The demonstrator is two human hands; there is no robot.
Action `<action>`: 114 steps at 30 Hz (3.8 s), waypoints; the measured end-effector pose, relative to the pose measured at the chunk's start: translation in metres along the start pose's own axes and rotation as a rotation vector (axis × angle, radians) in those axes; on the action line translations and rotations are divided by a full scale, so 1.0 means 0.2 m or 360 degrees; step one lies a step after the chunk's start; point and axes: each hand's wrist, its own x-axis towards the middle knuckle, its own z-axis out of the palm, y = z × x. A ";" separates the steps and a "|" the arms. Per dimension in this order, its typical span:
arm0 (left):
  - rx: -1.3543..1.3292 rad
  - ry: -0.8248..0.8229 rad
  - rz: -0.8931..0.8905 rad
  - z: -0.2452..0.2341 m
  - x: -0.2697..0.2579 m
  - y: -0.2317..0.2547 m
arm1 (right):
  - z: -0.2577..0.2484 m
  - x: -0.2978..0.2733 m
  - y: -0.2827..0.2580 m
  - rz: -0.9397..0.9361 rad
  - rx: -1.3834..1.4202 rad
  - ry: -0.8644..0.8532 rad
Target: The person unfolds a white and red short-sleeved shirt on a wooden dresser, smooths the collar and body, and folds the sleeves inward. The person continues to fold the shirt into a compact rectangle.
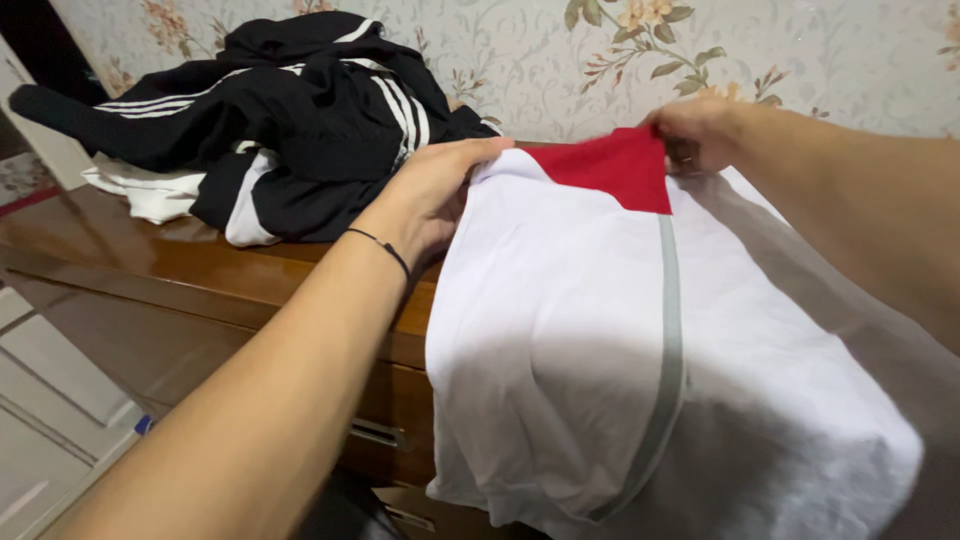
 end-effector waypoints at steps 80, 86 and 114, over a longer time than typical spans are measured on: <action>0.2023 0.0427 -0.0086 0.17 -0.95 -0.01 | 0.26 -1.78 0.02 -0.0061 -0.0382 -0.0262; 0.2552 0.0659 -0.0133 0.22 -0.83 0.15 | 0.15 -1.64 -0.20 -0.0102 -0.1598 -0.0016; 0.3165 0.0143 0.0220 0.27 0.30 -0.09 | 0.28 -0.62 0.14 -0.0710 -0.1452 -0.0047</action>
